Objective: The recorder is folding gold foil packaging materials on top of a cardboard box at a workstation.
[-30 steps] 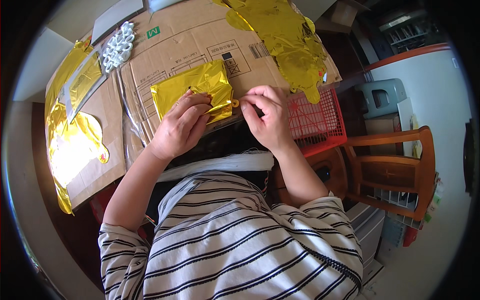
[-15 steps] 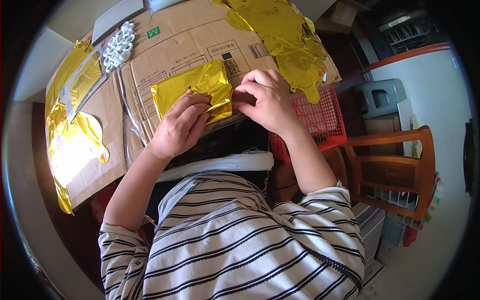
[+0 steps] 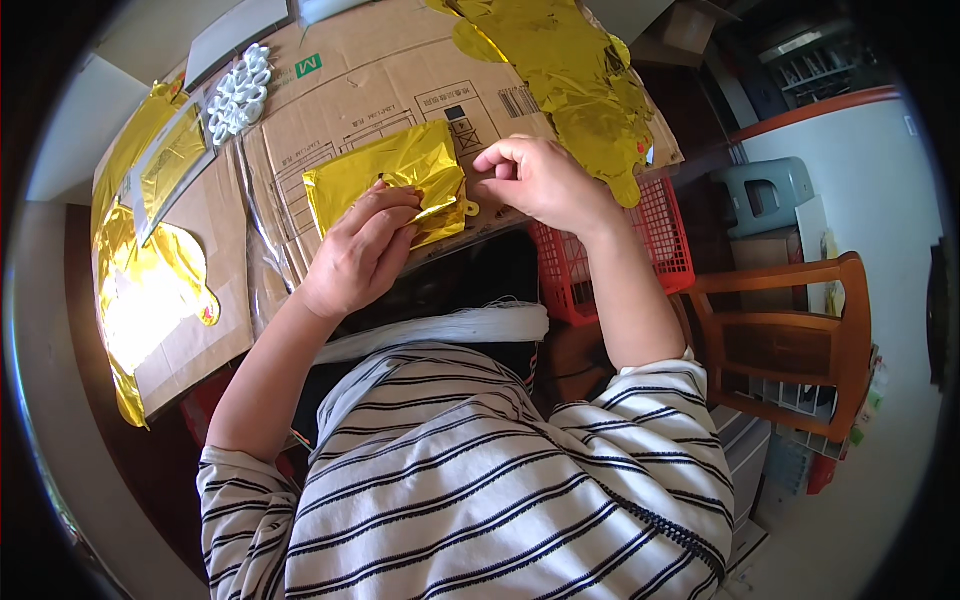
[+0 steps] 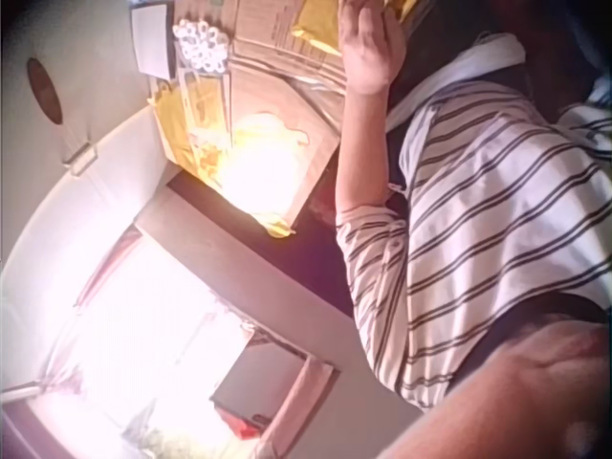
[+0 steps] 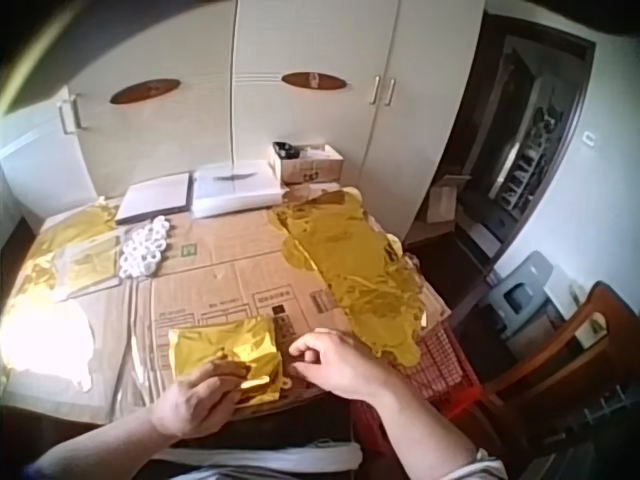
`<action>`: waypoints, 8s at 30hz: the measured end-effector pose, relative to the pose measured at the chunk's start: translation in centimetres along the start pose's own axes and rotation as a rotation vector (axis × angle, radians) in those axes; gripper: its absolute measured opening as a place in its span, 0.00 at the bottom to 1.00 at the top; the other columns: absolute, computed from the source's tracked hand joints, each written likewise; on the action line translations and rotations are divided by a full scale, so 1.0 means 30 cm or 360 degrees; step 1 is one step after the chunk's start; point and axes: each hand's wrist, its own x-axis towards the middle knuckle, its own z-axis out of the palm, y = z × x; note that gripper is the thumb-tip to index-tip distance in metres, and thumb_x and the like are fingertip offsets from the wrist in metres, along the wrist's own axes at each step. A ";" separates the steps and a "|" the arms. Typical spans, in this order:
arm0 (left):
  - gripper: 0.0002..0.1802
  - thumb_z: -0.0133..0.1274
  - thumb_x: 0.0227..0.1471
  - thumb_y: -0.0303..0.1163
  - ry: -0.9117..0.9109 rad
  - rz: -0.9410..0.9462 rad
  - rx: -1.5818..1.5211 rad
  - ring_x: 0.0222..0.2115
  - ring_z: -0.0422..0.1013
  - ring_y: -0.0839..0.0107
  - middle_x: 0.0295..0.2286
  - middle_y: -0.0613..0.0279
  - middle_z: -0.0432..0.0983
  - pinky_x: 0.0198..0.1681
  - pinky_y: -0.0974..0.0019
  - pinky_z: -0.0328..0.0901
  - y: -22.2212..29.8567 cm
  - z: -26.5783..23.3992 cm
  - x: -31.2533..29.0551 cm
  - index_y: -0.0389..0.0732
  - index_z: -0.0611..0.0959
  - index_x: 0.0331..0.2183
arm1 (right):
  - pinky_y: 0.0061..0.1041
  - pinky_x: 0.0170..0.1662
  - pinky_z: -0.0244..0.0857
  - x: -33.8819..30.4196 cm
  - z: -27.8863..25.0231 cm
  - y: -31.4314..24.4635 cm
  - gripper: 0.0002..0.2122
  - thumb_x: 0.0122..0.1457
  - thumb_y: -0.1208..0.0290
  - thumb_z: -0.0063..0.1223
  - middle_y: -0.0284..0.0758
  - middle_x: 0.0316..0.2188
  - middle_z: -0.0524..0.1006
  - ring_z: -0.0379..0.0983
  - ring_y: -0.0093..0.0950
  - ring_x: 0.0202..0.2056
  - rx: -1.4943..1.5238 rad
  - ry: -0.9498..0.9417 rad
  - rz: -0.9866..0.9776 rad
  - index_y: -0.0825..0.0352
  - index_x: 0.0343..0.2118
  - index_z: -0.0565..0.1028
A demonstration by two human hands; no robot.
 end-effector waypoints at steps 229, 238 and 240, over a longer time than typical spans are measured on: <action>0.42 0.54 0.59 0.52 0.0005 -0.0572 0.0794 0.68 0.52 0.46 0.65 0.41 0.59 0.71 0.45 0.45 -0.005 -0.139 -0.090 0.30 0.67 0.63 | 0.56 0.72 0.35 -0.009 0.190 -0.056 0.32 0.70 0.49 0.43 0.52 0.69 0.57 0.49 0.50 0.71 -0.0782 0.0331 -0.0377 0.67 0.68 0.60; 0.49 0.52 0.58 0.58 -0.0092 -0.0640 0.0806 0.69 0.48 0.45 0.66 0.40 0.54 0.71 0.45 0.41 -0.068 -0.091 -0.091 0.31 0.61 0.66 | 0.53 0.72 0.36 0.123 0.184 -0.130 0.31 0.70 0.51 0.44 0.51 0.70 0.57 0.51 0.46 0.71 -0.0666 0.0325 -0.0600 0.68 0.68 0.60; 0.50 0.52 0.58 0.60 -0.0161 -0.0666 0.0829 0.69 0.48 0.46 0.67 0.41 0.54 0.71 0.45 0.41 -0.082 -0.121 -0.092 0.31 0.61 0.66 | 0.55 0.72 0.32 0.147 0.217 -0.134 0.34 0.68 0.49 0.45 0.50 0.71 0.54 0.49 0.45 0.72 -0.0908 0.0202 -0.0646 0.68 0.70 0.57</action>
